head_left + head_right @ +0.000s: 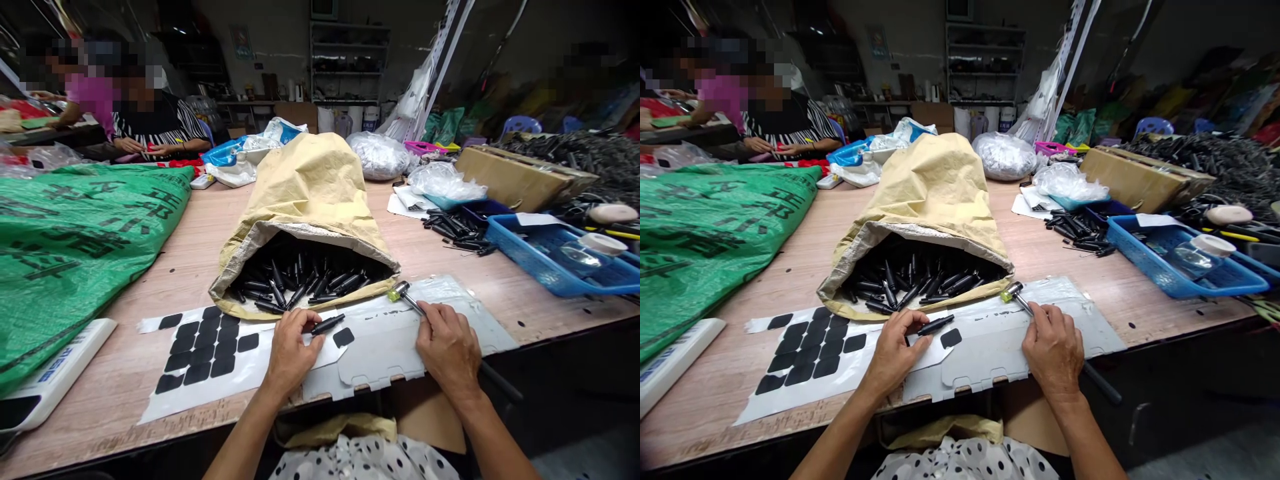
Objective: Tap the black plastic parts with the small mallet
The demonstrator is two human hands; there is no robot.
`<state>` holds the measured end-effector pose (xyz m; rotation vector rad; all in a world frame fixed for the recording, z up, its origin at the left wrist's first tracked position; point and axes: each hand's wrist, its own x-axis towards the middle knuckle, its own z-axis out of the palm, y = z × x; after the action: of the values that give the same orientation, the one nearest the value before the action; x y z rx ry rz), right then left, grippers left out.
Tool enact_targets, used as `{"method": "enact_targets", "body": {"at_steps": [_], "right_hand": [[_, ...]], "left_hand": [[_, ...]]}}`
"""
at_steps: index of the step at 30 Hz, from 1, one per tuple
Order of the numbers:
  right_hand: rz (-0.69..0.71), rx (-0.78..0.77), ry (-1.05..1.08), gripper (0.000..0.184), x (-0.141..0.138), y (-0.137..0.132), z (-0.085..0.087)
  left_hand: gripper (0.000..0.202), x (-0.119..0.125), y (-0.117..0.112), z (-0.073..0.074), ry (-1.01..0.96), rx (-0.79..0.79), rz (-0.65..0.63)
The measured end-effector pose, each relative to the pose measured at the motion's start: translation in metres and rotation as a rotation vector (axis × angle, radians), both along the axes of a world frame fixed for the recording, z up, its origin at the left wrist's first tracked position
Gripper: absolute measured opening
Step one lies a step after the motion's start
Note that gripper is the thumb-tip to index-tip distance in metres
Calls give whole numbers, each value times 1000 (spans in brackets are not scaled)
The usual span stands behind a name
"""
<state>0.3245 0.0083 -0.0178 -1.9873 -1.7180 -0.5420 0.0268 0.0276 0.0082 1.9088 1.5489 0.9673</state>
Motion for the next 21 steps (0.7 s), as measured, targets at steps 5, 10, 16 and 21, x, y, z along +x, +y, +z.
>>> {"method": "enact_targets", "body": {"at_steps": [5,10,16,21], "right_hand": [[3,9,-12,36,0,0,0],[3,21,-17,36,1,0,-1],[5,34,-17,35,1,1,-2],[1,41,-16,33,0,0,-1]], "left_hand": [[10,-1,-2,4,-39,22,-17],[12,-6,-7,7,-309,102,-94],[21,-4,-8,-7,-605,-190,-55],[42,-2,-4,-14,-585,-294,0]]}}
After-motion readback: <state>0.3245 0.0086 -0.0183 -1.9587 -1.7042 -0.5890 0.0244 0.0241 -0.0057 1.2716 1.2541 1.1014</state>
